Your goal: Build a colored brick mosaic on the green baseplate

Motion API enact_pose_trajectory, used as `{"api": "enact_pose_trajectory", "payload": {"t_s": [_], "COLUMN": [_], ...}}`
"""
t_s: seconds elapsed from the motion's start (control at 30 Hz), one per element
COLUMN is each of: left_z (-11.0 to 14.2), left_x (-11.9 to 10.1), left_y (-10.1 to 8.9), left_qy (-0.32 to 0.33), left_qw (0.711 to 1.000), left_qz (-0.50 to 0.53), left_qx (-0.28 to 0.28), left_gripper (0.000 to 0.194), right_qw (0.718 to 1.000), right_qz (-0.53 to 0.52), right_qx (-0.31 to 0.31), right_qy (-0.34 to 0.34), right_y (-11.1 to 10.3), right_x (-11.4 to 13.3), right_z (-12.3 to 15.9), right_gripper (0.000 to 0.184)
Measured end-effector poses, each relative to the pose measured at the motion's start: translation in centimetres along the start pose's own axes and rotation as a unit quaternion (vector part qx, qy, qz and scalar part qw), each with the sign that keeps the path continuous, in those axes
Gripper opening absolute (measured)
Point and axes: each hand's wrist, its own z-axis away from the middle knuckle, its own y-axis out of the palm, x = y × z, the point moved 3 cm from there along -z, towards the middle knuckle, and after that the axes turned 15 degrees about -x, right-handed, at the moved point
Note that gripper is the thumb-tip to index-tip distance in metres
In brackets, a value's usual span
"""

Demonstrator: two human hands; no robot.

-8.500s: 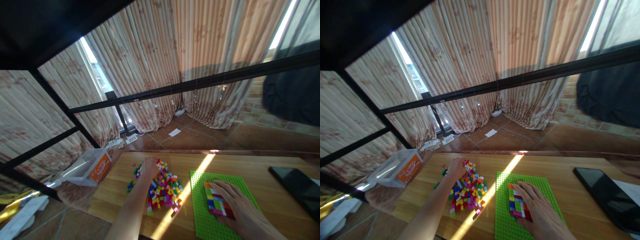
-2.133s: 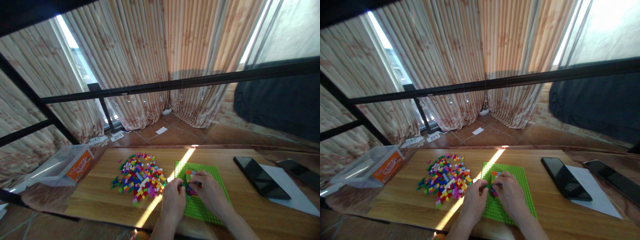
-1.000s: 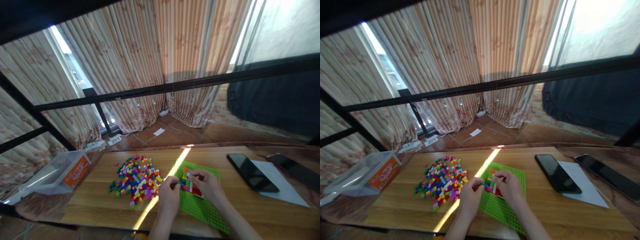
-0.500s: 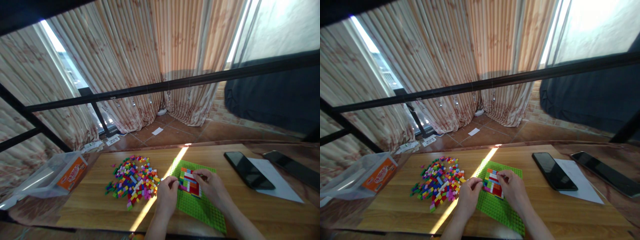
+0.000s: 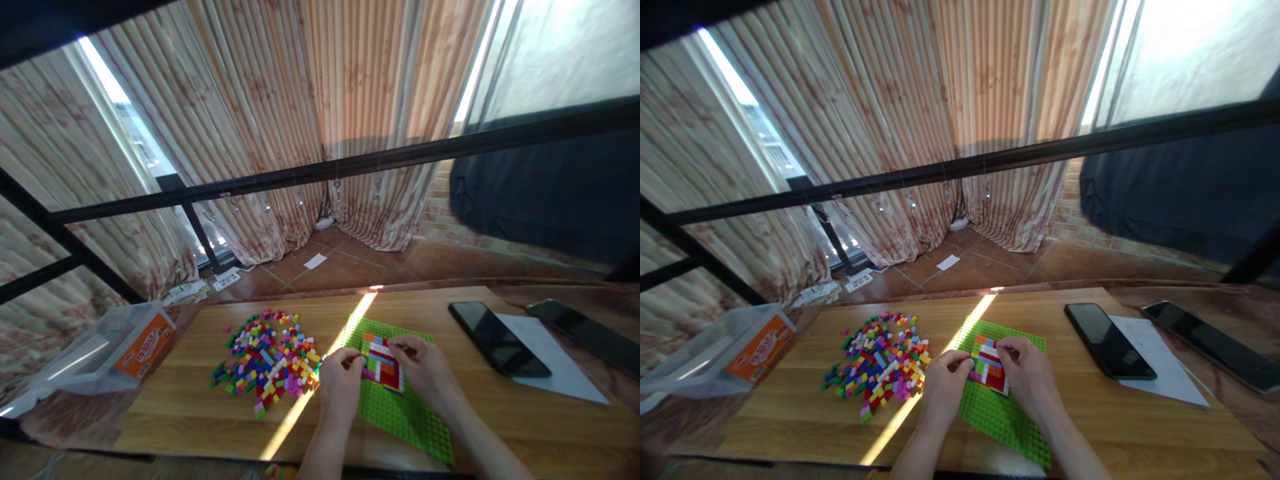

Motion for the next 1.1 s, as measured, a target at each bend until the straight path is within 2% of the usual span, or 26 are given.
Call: {"api": "enact_pose_trajectory", "payload": {"t_s": [0.13, 0.23, 0.3, 0.4, 0.63, 0.8, 0.93, 1.03, 1.1], "left_z": [-0.4, -0.6, -0.6, -0.7, -0.7, -0.2, -0.4, -1.4, -2.3], "left_x": [0.4, 0.4, 0.4, 0.2, 0.4, 0.6, 0.9, 1.3, 1.5], "left_y": [0.3, 0.5, 0.5, 0.5, 0.7, 0.3, -1.1, -3.1, -4.7], "left_qy": [-0.013, -0.022, -0.028, -0.038, -0.065, -0.061, -0.086, -0.108, -0.13], "left_qw": [1.0, 1.0, 1.0, 0.999, 0.998, 0.997, 0.995, 0.992, 0.986], "left_qz": [-0.004, 0.0, 0.002, -0.001, -0.009, 0.039, 0.051, 0.068, 0.105], "left_qx": [-0.011, 0.001, 0.003, 0.002, -0.008, 0.017, 0.03, 0.004, -0.027], "left_gripper": [0.025, 0.024, 0.023, 0.02, 0.019, 0.022, 0.031, 0.027, 0.028], "right_qw": [0.995, 0.983, 0.982, 0.981, 0.982, 0.984, 0.989, 0.992, 0.99], "right_qz": [0.084, 0.157, 0.169, 0.18, 0.158, 0.134, 0.103, 0.078, 0.074], "right_qx": [-0.057, -0.095, -0.078, -0.052, -0.042, -0.037, -0.013, 0.005, -0.009], "right_qy": [0.001, -0.007, -0.014, -0.039, -0.09, -0.107, -0.108, -0.102, -0.116], "right_y": [-0.9, -1.2, -0.8, 0.2, 1.6, 1.7, 1.7, 1.7, 1.5], "right_x": [-0.2, -0.9, -1.4, -1.7, -0.9, -0.9, -1.5, -2.0, -1.9], "right_z": [-0.3, -0.6, -0.6, -0.3, 0.3, -0.4, -1.0, -1.5, -1.7], "right_gripper": [0.031, 0.042, 0.047, 0.043, 0.033, 0.036, 0.039, 0.042, 0.041]}}
